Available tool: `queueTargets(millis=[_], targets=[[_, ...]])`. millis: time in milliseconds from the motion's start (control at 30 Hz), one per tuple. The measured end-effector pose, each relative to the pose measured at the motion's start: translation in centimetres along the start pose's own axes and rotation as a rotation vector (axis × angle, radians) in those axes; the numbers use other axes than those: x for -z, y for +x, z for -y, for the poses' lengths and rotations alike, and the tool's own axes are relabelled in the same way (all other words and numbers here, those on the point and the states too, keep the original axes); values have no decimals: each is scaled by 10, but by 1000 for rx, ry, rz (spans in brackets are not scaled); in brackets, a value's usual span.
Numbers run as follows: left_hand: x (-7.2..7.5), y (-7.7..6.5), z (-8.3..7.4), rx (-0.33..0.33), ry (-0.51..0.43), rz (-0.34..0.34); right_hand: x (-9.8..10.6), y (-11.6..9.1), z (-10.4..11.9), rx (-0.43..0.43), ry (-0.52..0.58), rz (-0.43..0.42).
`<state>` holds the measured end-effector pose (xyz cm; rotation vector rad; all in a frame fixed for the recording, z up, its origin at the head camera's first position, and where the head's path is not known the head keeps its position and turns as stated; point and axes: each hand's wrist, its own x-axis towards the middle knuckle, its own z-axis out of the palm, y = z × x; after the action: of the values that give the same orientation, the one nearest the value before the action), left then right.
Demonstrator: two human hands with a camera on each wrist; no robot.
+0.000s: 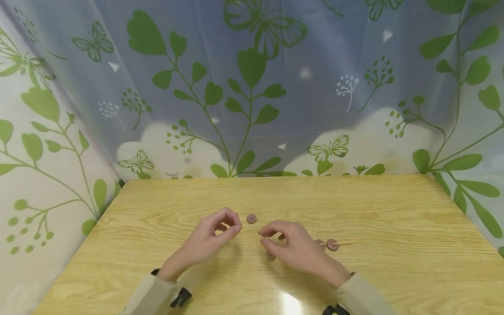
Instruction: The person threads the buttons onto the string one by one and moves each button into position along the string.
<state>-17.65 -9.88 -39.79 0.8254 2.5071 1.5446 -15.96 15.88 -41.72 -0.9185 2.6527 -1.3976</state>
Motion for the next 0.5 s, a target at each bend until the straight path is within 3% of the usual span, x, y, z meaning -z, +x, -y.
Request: queueTargets(millis=[233, 500], targets=[[-1, 1, 0, -4, -12, 15, -12, 5, 2, 33, 38, -93], [-1, 2, 0, -4, -11, 16, -21, 12, 5, 54, 28, -142]])
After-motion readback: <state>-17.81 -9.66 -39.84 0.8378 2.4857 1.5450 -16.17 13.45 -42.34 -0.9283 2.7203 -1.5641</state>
